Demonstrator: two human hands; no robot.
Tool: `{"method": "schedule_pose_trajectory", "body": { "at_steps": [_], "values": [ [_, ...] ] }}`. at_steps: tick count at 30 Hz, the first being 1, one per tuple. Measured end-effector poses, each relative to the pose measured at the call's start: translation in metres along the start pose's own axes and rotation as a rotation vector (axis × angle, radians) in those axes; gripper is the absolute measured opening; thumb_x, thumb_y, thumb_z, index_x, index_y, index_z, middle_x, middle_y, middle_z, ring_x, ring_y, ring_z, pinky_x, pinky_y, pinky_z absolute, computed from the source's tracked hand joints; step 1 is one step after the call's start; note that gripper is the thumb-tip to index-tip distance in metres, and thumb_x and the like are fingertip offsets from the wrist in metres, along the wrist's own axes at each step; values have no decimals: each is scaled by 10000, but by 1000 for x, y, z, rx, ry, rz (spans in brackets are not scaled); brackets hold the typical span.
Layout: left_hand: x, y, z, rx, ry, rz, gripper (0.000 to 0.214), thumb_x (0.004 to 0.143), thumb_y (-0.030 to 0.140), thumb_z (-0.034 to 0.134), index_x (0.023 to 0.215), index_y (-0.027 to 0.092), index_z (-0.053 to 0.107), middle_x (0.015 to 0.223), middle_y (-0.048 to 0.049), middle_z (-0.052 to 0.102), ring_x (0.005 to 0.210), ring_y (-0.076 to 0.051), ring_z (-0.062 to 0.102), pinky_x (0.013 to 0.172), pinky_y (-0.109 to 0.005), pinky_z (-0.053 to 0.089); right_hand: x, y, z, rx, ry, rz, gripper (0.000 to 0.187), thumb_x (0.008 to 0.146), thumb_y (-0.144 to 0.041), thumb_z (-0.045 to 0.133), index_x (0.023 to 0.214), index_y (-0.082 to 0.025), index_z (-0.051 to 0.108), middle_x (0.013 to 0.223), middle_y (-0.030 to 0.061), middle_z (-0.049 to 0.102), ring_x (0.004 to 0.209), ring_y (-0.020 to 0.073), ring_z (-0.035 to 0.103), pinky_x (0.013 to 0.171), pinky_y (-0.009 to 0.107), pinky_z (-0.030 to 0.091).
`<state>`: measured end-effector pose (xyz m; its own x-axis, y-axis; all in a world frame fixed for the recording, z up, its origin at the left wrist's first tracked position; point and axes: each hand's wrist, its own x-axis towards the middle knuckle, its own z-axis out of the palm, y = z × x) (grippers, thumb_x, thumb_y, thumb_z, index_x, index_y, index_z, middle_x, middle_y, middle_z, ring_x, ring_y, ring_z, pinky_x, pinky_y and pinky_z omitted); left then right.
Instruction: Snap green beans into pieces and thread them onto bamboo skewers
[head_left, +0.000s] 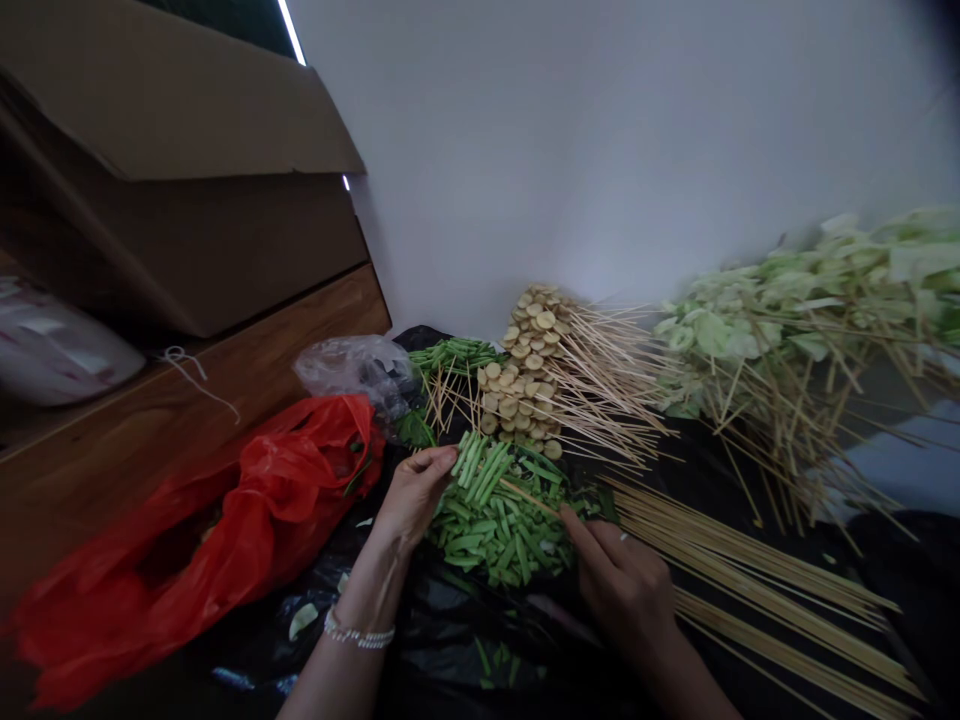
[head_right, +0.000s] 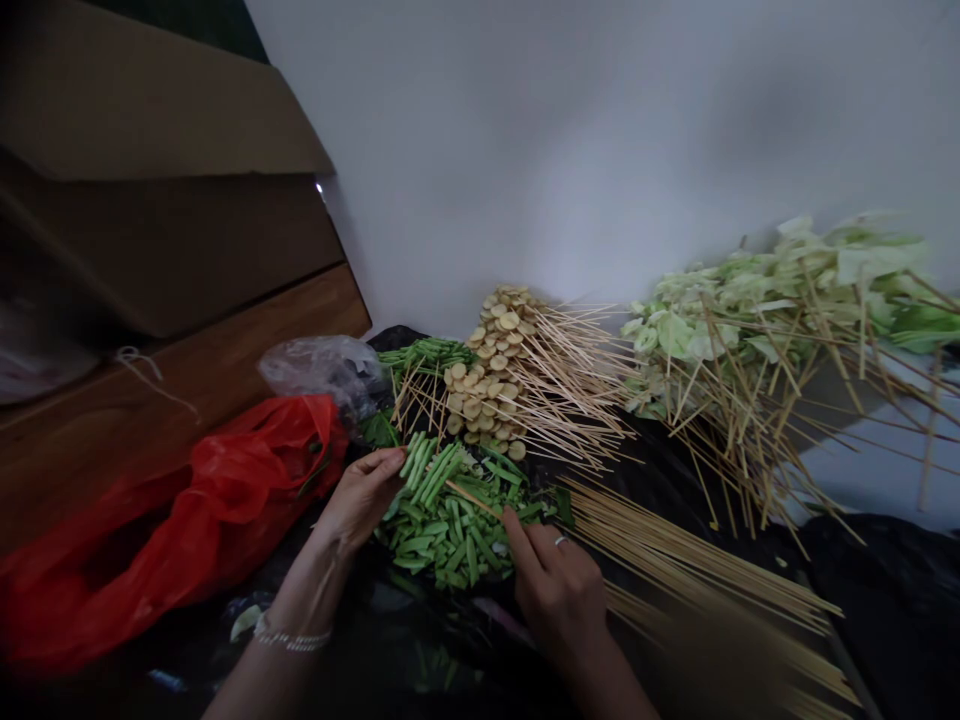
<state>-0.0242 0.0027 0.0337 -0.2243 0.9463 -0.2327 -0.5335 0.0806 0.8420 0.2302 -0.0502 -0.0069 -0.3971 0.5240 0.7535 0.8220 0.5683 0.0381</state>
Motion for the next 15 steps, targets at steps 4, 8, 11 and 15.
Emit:
{"method": "schedule_pose_trajectory", "body": {
  "at_steps": [4, 8, 11, 15],
  "values": [
    [1, -3, -2, 31, -1, 6, 313, 446, 270, 917, 675, 133, 755, 700, -46, 731, 637, -124, 632, 624, -224, 485, -3, 1, 1, 0, -9, -3, 451, 846, -50, 472, 1255, -184, 608, 700, 16, 657, 520, 99, 507, 540, 259, 365],
    [2, -7, -5, 39, -6, 4, 294, 477, 269, 908, 683, 133, 750, 699, -39, 718, 641, -117, 618, 624, -220, 475, -4, 0, 3, 38, -6, 13, 438, 845, -50, 492, 1245, -179, 615, 715, 18, 662, 526, 102, 532, 547, 256, 393],
    [3, -7, -3, 18, -13, 34, 298, 536, 322, 886, 732, 139, 757, 738, -47, 719, 639, -118, 605, 595, -218, 460, -2, -3, 3, 123, 1, 65, 407, 875, -64, 485, 1242, -186, 613, 729, 18, 671, 552, 106, 579, 565, 239, 431],
    [-1, -2, 4, -51, -44, 71, 371, 655, 464, 797, 855, 152, 772, 770, -57, 707, 628, -114, 586, 551, -207, 446, 6, -7, 0, 270, 60, 187, 347, 909, -93, 504, 1228, -181, 606, 790, 30, 698, 628, 120, 652, 627, 219, 497]
  ]
}}
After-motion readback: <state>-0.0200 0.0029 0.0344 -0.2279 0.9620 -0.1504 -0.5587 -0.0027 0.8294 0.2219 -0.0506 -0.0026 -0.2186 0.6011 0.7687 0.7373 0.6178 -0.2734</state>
